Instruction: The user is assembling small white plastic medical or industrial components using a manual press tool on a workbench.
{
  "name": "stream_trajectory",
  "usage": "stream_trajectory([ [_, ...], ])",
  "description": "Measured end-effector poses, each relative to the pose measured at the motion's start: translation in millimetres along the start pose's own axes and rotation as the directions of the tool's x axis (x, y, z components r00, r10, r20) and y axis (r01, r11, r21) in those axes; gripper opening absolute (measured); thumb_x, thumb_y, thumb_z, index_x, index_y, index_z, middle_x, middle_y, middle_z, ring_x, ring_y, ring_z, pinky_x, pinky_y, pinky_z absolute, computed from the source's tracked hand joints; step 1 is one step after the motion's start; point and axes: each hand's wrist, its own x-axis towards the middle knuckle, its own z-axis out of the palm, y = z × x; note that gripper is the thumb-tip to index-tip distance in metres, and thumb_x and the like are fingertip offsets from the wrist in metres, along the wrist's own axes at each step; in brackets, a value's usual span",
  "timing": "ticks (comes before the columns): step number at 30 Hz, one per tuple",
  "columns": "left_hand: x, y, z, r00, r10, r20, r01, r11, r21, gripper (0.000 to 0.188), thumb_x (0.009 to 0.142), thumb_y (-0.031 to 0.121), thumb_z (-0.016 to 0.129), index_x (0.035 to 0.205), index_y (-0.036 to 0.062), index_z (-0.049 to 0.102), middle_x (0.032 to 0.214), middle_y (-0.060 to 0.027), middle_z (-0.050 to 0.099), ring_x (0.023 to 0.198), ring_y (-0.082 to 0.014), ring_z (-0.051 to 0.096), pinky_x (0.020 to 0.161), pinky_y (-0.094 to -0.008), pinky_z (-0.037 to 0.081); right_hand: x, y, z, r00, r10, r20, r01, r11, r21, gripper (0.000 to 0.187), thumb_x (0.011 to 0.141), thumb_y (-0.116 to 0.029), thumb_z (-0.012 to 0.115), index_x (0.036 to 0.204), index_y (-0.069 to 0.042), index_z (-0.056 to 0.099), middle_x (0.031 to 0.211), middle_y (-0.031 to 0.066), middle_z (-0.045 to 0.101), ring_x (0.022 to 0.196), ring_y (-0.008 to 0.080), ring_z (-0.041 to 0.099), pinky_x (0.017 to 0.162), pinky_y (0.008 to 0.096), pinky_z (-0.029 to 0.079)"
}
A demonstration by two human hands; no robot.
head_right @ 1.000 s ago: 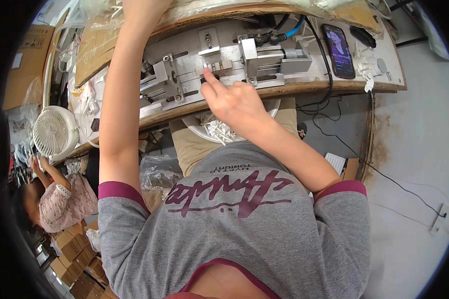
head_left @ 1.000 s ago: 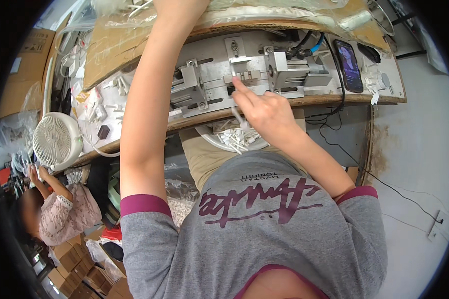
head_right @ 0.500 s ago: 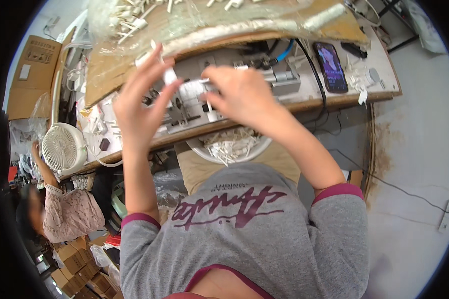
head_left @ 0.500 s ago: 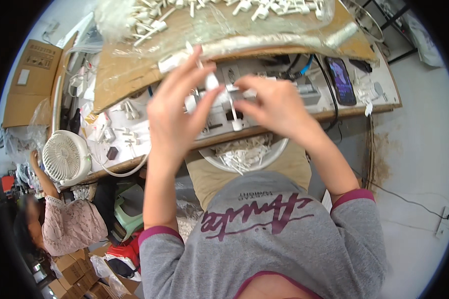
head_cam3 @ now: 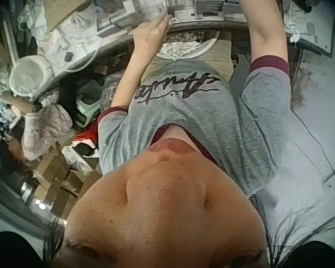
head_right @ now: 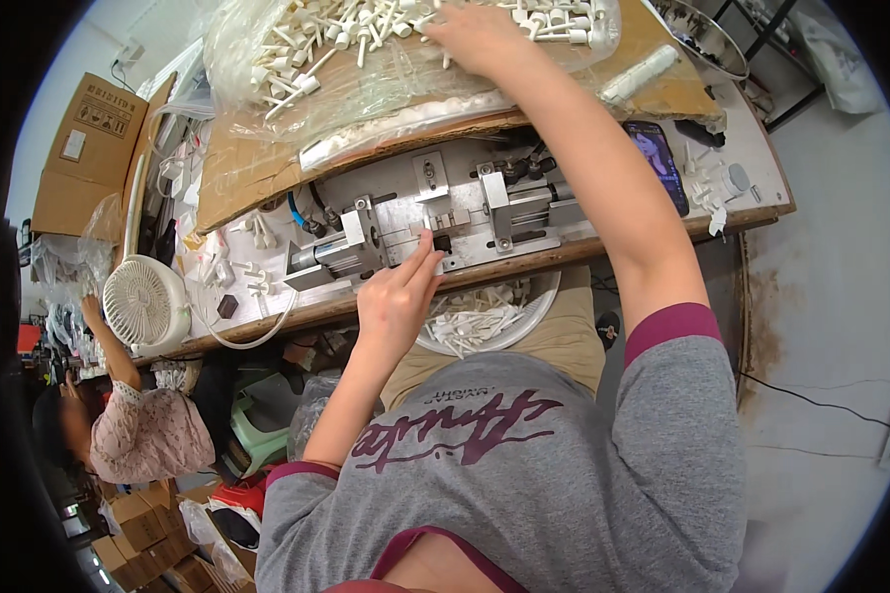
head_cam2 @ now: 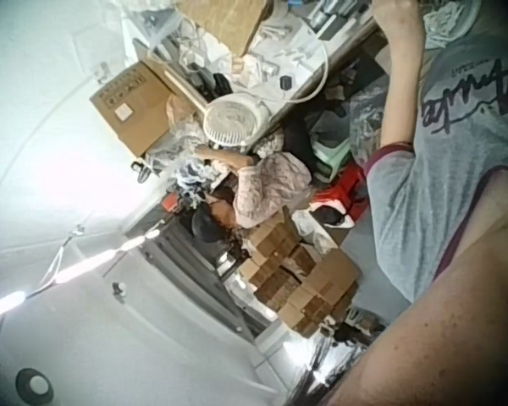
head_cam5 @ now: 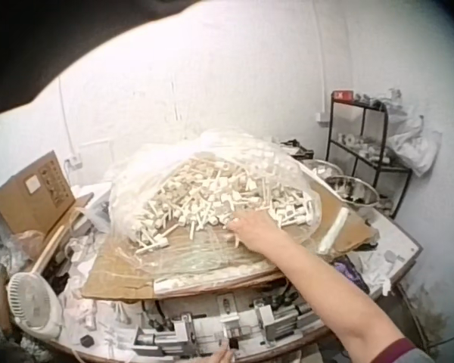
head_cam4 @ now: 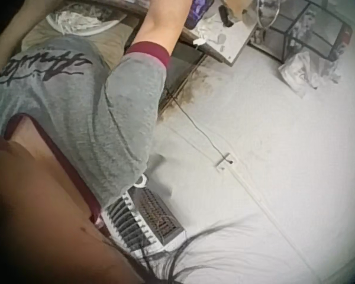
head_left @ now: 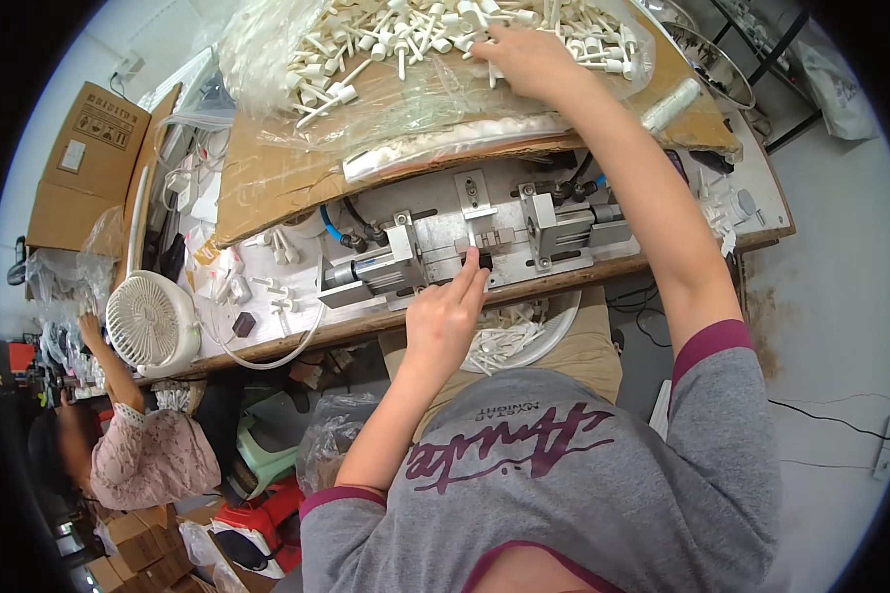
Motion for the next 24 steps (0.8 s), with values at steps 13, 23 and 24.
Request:
stream_trajectory([
  [13,10,0,1,1.000,0.012,0.003,-0.012,1.000,0.024,0.026,0.078,0.019,0.079,0.101,0.0087,0.073,0.125,-0.0060,0.069,0.054,-0.0204,0.062,0.054,-0.0293,0.051,-15,-60,-22,0.876,-0.119,-0.468,0.211,0.966,0.149,0.014,0.081,-0.006,0.064,0.096,-0.008,0.066,0.095,0.0069,0.064,0.078,0.0280,0.071,0.062,0.0377,0.058],
  [23,8,2,0,1.000,-0.004,-0.007,0.004,1.000,-0.025,0.024,0.078,0.016,0.079,0.100,0.0078,0.073,0.126,-0.0064,0.068,0.058,-0.0210,0.064,0.056,-0.0300,0.052,-14,-35,-19,0.746,0.524,-0.411,-0.037,0.648,0.760,0.040,0.092,-0.027,0.066,0.112,0.006,0.061,0.111,0.0179,0.065,0.102,0.0370,0.063,0.086,0.0432,0.051],
  [24,5,2,-2,1.000,-0.015,-0.006,0.015,0.999,-0.040,0.024,0.078,0.016,0.079,0.100,0.0076,0.073,0.126,-0.0064,0.068,0.059,-0.0209,0.065,0.056,-0.0301,0.053,-13,-37,-25,0.714,0.583,-0.389,-0.074,0.614,0.785,0.043,0.092,-0.029,0.067,0.115,0.007,0.061,0.111,0.0192,0.065,0.103,0.0377,0.063,0.088,0.0439,0.050],
])
